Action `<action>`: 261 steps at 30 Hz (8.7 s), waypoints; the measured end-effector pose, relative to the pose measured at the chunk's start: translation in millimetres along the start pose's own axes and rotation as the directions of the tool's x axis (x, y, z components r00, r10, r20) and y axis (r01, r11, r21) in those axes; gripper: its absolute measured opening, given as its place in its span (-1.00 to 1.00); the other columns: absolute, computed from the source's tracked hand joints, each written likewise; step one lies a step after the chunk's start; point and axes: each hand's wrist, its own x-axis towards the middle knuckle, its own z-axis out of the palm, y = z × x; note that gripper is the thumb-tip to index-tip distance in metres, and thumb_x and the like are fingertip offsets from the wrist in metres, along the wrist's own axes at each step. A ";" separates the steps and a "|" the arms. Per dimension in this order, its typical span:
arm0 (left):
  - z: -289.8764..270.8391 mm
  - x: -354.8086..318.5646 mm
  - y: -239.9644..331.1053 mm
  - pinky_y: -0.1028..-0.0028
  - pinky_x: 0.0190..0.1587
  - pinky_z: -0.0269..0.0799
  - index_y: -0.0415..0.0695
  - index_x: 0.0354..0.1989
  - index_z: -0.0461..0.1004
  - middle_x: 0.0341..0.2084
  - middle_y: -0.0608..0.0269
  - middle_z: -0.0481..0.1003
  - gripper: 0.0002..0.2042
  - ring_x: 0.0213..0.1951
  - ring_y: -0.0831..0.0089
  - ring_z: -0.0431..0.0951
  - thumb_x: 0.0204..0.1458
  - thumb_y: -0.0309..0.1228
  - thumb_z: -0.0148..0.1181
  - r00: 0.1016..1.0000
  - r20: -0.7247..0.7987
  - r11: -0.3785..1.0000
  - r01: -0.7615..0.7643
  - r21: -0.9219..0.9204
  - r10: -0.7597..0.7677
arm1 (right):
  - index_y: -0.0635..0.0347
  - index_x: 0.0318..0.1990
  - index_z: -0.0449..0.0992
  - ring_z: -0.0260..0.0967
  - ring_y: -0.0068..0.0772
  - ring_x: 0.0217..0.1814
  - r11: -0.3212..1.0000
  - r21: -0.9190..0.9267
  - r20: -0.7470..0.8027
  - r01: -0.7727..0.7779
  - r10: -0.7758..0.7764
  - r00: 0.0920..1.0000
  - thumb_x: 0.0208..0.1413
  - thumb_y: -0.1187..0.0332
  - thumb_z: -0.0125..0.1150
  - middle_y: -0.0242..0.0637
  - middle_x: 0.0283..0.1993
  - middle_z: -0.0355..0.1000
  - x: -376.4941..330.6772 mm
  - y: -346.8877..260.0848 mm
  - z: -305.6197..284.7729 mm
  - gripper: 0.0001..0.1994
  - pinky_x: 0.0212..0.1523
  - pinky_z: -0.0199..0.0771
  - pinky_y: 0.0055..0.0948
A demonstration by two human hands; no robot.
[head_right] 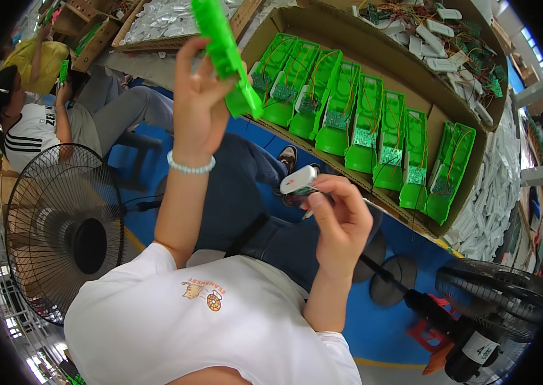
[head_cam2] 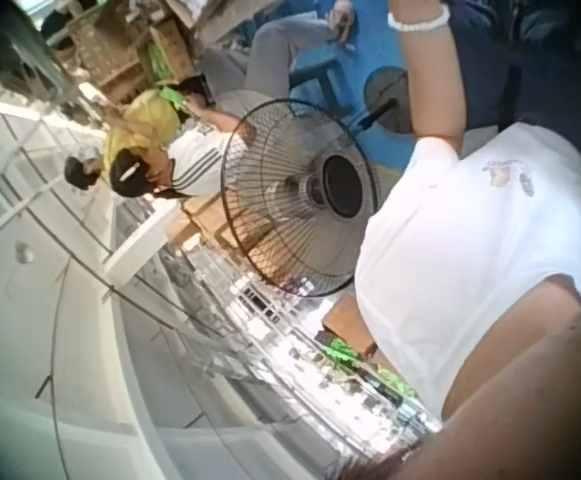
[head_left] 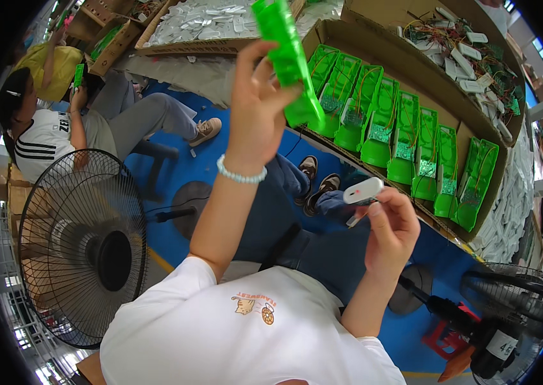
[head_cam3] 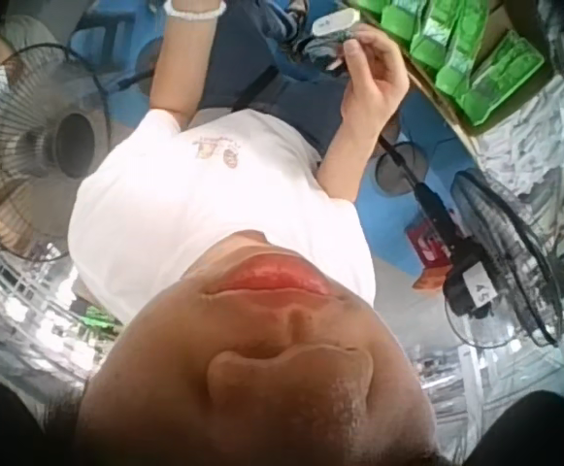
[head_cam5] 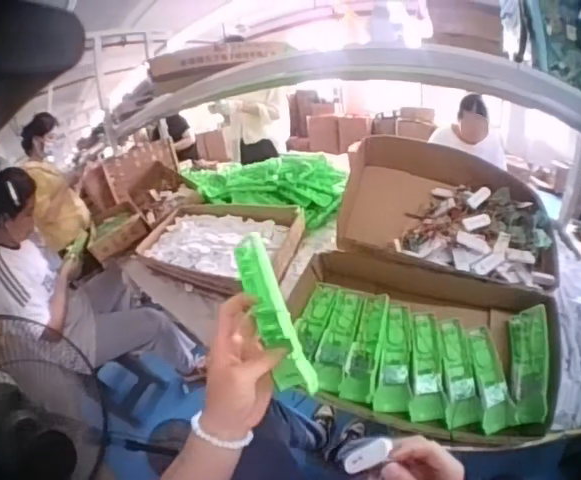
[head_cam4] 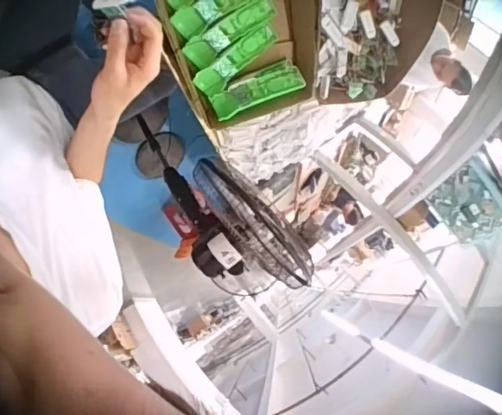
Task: The person assembles electronic devices by attaching circuit boards and plastic pieces into plastic casings by hand and placing the assembled casings into a box.
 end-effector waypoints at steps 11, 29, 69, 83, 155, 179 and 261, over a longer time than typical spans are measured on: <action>21.0 -82.4 -6.8 0.37 0.28 -0.01 -0.35 0.20 0.25 0.25 0.10 0.02 -0.37 0.29 0.35 0.05 -0.16 -0.72 0.26 0.980 0.197 0.994 -0.016 0.107 -0.006 | 0.40 -0.11 0.35 0.38 -0.27 0.03 0.977 0.145 -0.017 0.154 -0.153 0.988 0.16 0.61 0.01 -0.06 0.14 0.23 8.0 16.9 20.3 -0.85 0.01 0.49 -0.24; -6.1 -75.6 26.8 0.42 -0.56 0.55 -0.51 0.20 0.11 -0.03 -0.29 0.38 -0.53 -0.33 0.11 0.60 0.18 -0.45 -0.10 0.668 0.487 0.798 0.593 0.109 -0.563 | 0.44 -0.16 0.39 0.45 -0.32 -0.14 0.985 0.169 0.034 -0.036 0.031 0.999 0.13 0.61 0.09 -0.01 0.01 0.36 15.7 -29.1 -11.9 -0.86 -0.16 0.54 -0.35; -40.6 -66.7 6.8 0.26 0.01 0.46 -0.16 0.08 0.35 0.13 0.10 0.28 -0.46 0.05 0.24 0.43 -0.16 -0.76 0.20 0.962 0.221 0.955 0.209 -0.210 -0.162 | 0.45 -0.12 0.44 0.36 -0.55 -0.48 0.982 0.186 -0.134 -0.031 0.056 0.989 0.15 0.56 0.07 -0.23 -0.42 0.44 3.4 -9.4 -2.8 -0.83 -0.47 0.37 -0.57; -10.1 -84.9 -4.8 0.20 0.20 0.38 -0.21 0.18 0.28 0.12 0.18 0.23 -0.39 0.16 0.18 0.37 -0.15 -0.81 0.17 0.967 0.246 0.985 0.100 -0.137 -0.065 | 0.42 -0.16 0.46 0.42 -0.54 -0.42 0.940 0.257 0.047 -0.224 0.220 0.974 0.12 0.58 0.08 -0.21 -0.33 0.47 -1.4 0.8 15.9 -0.85 -0.44 0.43 -0.57; 17.3 -119.1 -27.2 0.61 -0.04 0.36 -0.37 0.16 0.33 -0.02 0.09 0.48 -0.62 -0.12 0.60 0.47 0.16 -0.57 -0.11 0.968 -0.098 0.972 0.233 -0.005 -0.233 | 0.43 -0.18 0.49 0.47 -0.58 -0.21 0.971 -0.239 -0.018 -0.033 0.030 0.999 0.07 0.64 0.21 -0.26 -0.26 0.51 2.8 9.9 22.6 -0.84 -0.22 0.45 -0.66; 18.0 -113.3 -14.2 0.28 0.03 0.48 -0.24 0.28 0.17 0.05 -0.03 0.42 -0.58 -0.05 0.14 0.54 0.22 -0.55 -0.21 0.955 0.032 0.935 0.294 -0.196 -0.294 | 0.45 -0.22 0.48 0.50 -0.54 -0.19 0.970 -0.233 -0.044 0.065 -0.077 0.996 0.03 0.68 0.23 -0.22 -0.23 0.52 -3.2 13.5 34.2 -0.85 -0.19 0.53 -0.63; -1.9 -130.9 -28.6 0.24 -0.08 0.57 -0.12 0.21 0.30 0.05 0.11 0.44 -0.64 -0.04 0.26 0.53 0.24 -0.50 -0.11 0.946 -0.076 0.936 0.297 -0.186 -0.315 | 0.44 -0.27 0.40 0.48 -0.48 -0.25 0.947 -0.290 -0.074 -0.141 0.125 0.989 -0.09 0.56 0.35 -0.24 -0.30 0.41 2.4 14.7 38.0 -0.74 -0.23 0.58 -0.54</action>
